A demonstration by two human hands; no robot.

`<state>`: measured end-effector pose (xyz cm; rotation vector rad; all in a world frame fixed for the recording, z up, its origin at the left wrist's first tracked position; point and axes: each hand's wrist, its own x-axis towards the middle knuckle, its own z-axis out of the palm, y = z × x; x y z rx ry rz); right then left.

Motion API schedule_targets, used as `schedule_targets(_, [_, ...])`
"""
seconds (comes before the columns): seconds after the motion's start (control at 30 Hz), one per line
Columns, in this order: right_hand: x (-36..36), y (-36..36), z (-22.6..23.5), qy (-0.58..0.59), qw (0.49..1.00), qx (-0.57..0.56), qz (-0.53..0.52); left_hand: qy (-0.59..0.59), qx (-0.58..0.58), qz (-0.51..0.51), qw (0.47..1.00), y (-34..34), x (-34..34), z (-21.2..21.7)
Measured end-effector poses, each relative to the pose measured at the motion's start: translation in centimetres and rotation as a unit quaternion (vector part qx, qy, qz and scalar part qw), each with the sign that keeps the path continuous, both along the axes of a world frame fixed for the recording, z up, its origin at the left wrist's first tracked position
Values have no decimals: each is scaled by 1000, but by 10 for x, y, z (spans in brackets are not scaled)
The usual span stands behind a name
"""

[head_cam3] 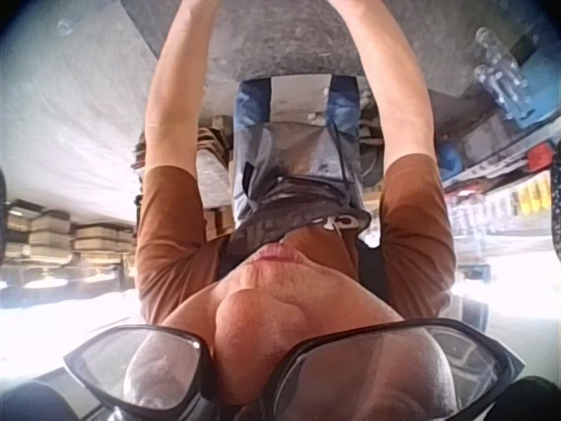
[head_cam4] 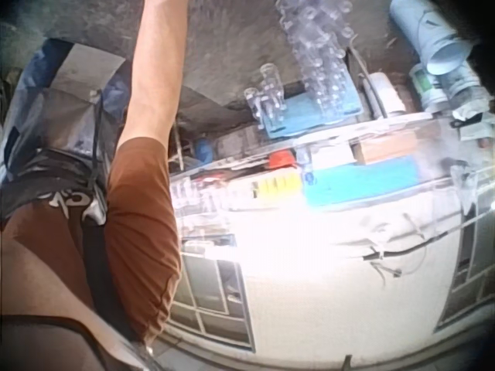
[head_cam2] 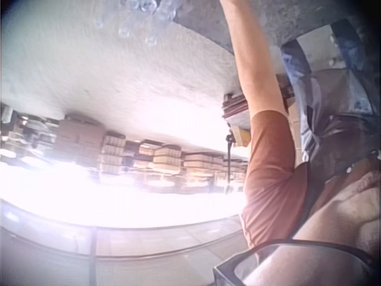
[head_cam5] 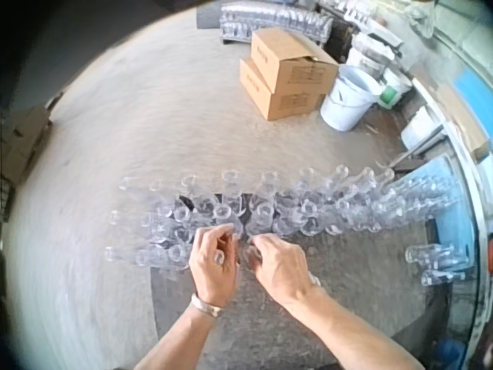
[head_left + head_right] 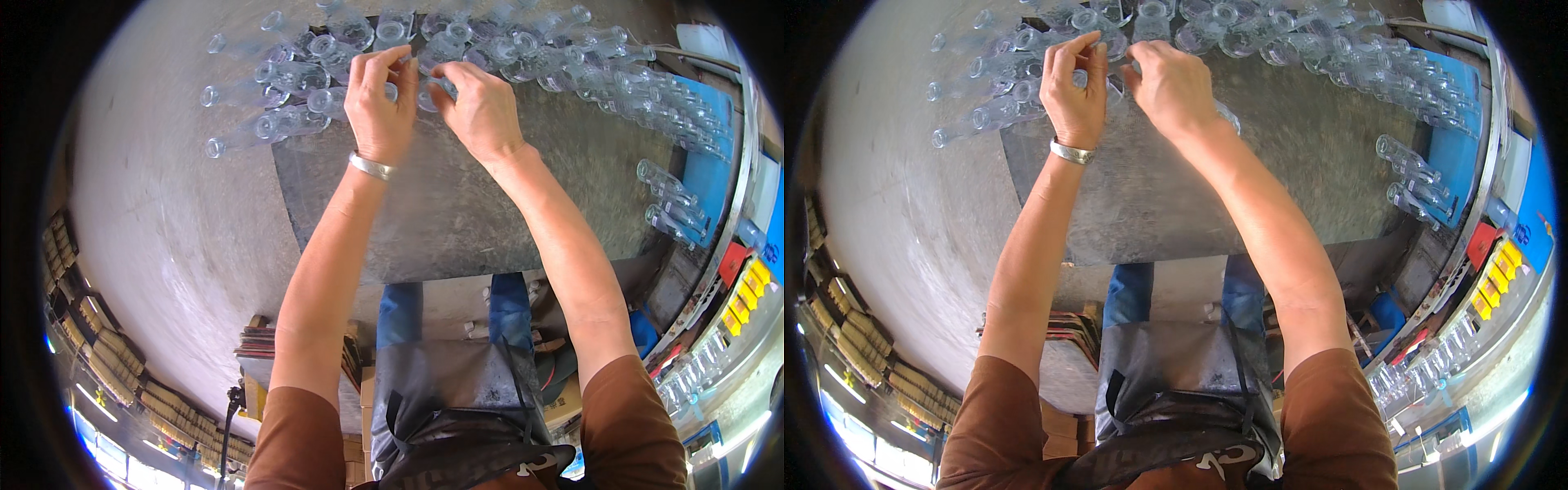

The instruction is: The person arranges clear plastic bottles on a table, then applies labels to them one by one using a handheld labeler. The person handles the bottles and labels throughout the clip.

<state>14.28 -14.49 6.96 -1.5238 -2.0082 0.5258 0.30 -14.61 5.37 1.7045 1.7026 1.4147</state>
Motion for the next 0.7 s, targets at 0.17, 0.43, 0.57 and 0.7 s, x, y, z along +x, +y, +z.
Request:
schedule_targets(0.17, [7,0,-7,20,1000,13,6,26,14,-8,1000,6,6,-17])
schedule_targets(0.43, [46,-2,2,124,987,79,-68,55,22,-12,998,-3,14,-18])
schedule_targets(0.57, [57,6,-10,203,970,94,-99,65,17,4,998,-10,15,-11])
schedule_targets(0.7, [54,12,-25,209,967,116,-90,97,24,20,995,-24,12,1])
